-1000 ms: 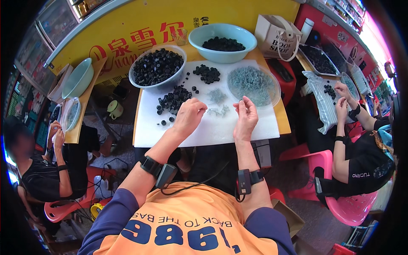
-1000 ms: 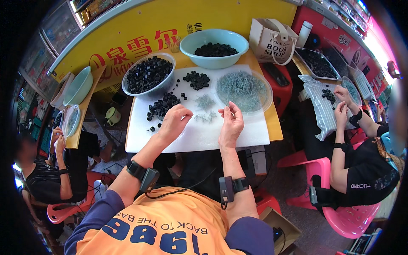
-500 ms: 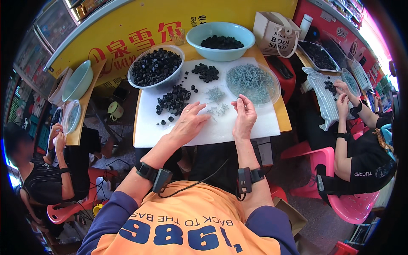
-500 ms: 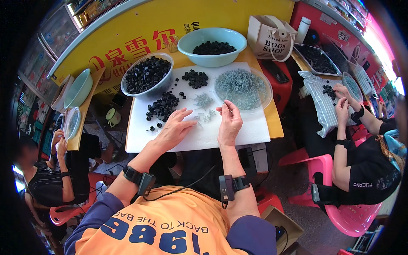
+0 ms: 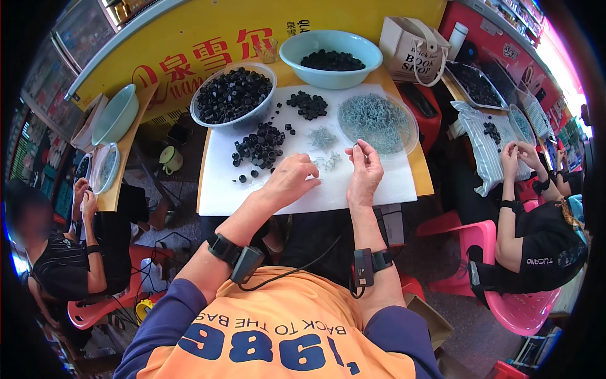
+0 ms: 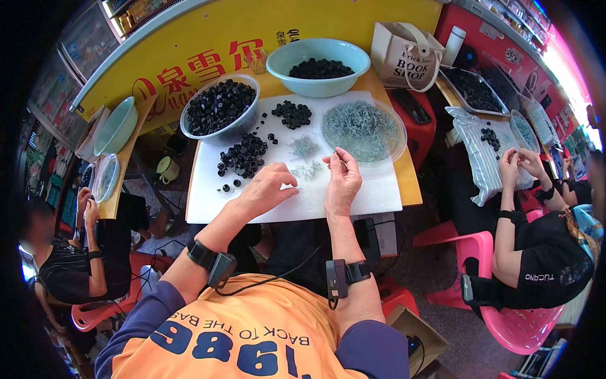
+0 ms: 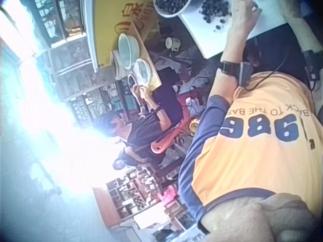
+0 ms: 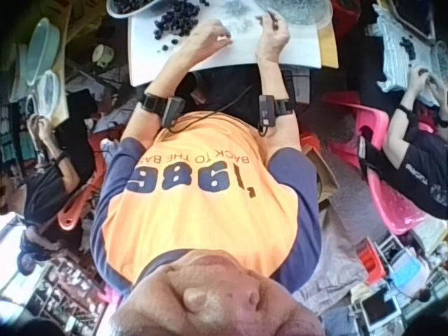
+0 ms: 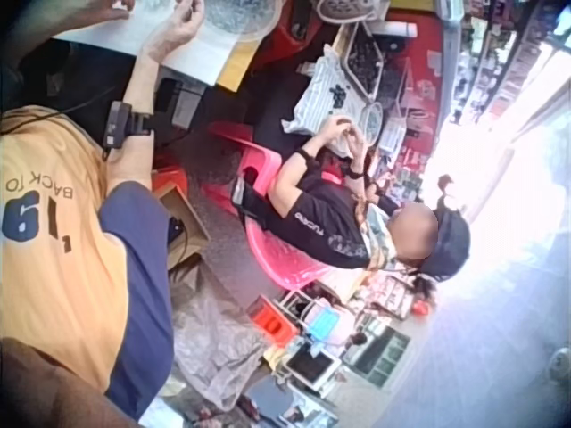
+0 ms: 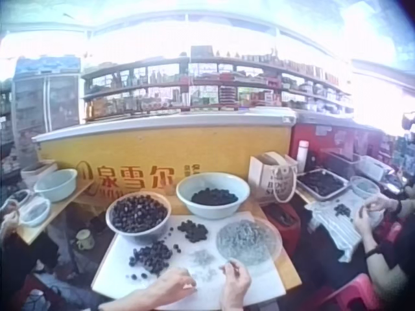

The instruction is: Assembling small black plastic components by hand at a workbench.

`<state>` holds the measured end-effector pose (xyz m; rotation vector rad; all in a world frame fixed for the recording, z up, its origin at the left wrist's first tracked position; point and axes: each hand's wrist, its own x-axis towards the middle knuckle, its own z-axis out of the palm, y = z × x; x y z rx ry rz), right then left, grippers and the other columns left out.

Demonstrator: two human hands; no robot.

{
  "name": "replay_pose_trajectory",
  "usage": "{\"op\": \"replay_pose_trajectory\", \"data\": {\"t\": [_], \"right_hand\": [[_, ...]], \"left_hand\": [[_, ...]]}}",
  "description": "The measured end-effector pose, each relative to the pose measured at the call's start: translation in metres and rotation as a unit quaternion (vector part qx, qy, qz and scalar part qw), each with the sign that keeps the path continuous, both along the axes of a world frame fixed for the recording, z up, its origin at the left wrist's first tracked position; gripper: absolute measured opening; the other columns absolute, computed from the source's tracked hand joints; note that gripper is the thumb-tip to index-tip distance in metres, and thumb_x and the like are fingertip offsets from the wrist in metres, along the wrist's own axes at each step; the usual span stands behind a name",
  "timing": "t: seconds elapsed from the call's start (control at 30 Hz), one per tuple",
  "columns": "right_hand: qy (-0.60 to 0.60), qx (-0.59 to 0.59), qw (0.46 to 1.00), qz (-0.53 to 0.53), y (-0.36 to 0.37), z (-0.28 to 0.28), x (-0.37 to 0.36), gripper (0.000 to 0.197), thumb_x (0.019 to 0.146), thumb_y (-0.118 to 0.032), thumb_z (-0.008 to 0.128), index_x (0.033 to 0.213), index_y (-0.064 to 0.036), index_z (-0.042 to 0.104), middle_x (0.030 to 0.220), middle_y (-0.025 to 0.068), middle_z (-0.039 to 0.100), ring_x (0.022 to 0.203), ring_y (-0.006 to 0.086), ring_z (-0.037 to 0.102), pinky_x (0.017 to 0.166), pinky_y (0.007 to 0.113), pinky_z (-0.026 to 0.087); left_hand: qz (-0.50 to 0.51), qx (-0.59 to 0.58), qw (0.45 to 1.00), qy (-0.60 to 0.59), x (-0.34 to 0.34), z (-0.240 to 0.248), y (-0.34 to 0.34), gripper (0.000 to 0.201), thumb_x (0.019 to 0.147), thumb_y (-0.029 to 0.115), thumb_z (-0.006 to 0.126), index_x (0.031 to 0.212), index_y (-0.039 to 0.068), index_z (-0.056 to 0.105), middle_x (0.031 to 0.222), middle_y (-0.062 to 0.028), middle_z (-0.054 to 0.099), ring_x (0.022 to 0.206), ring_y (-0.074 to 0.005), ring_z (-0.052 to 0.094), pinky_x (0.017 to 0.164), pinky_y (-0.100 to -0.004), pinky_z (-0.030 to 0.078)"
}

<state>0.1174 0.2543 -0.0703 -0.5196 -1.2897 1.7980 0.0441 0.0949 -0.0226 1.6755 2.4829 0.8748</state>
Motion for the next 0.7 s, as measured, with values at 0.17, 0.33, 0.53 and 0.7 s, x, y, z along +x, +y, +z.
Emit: {"op": "replay_pose_trajectory", "data": {"t": [0.17,0.33,0.53,0.7], "right_hand": [[-0.005,0.022,0.999,0.034,-0.008,0.013,0.001,0.025,0.092,-0.003,0.061,0.116,0.0045,0.061,0.096,0.0072,0.066,0.088,0.0128,0.064,0.079,0.024,0.049],[0.116,-0.098,0.975,0.162,-0.017,0.038,0.011,0.024,0.092,0.001,0.059,0.115,0.0054,0.061,0.102,0.0097,0.066,0.090,0.0163,0.065,0.083,0.026,0.052],[0.170,-0.135,0.926,0.309,-0.031,0.056,0.018,0.024,0.094,-0.005,0.060,0.116,0.0046,0.062,0.101,0.0108,0.066,0.083,0.0146,0.062,0.081,0.027,0.053],[0.113,-0.133,0.915,0.365,-0.056,0.074,0.023,0.024,0.094,-0.007,0.060,0.114,0.0050,0.064,0.097,0.0102,0.068,0.083,0.0142,0.062,0.079,0.026,0.053]], "left_hand": [[0.013,0.023,0.999,0.048,-0.002,-0.019,0.000,0.006,0.077,0.006,0.066,0.081,0.004,0.069,0.084,-0.0115,0.061,0.087,-0.0309,0.058,0.077,-0.0400,0.046],[-0.004,0.056,0.998,0.025,0.011,-0.015,0.002,0.007,0.078,0.003,0.064,0.085,0.002,0.065,0.086,-0.0121,0.060,0.088,-0.0327,0.057,0.079,-0.0410,0.047],[0.095,0.240,0.879,-0.402,0.017,0.029,-0.030,0.011,0.089,0.006,0.065,0.097,-0.002,0.064,0.083,-0.0033,0.066,0.075,-0.0086,0.063,0.067,-0.0227,0.051],[0.070,0.318,0.799,-0.505,0.025,0.070,-0.065,0.011,0.087,0.005,0.068,0.096,-0.002,0.068,0.081,-0.0034,0.066,0.074,-0.0092,0.063,0.069,-0.0231,0.053]]}}
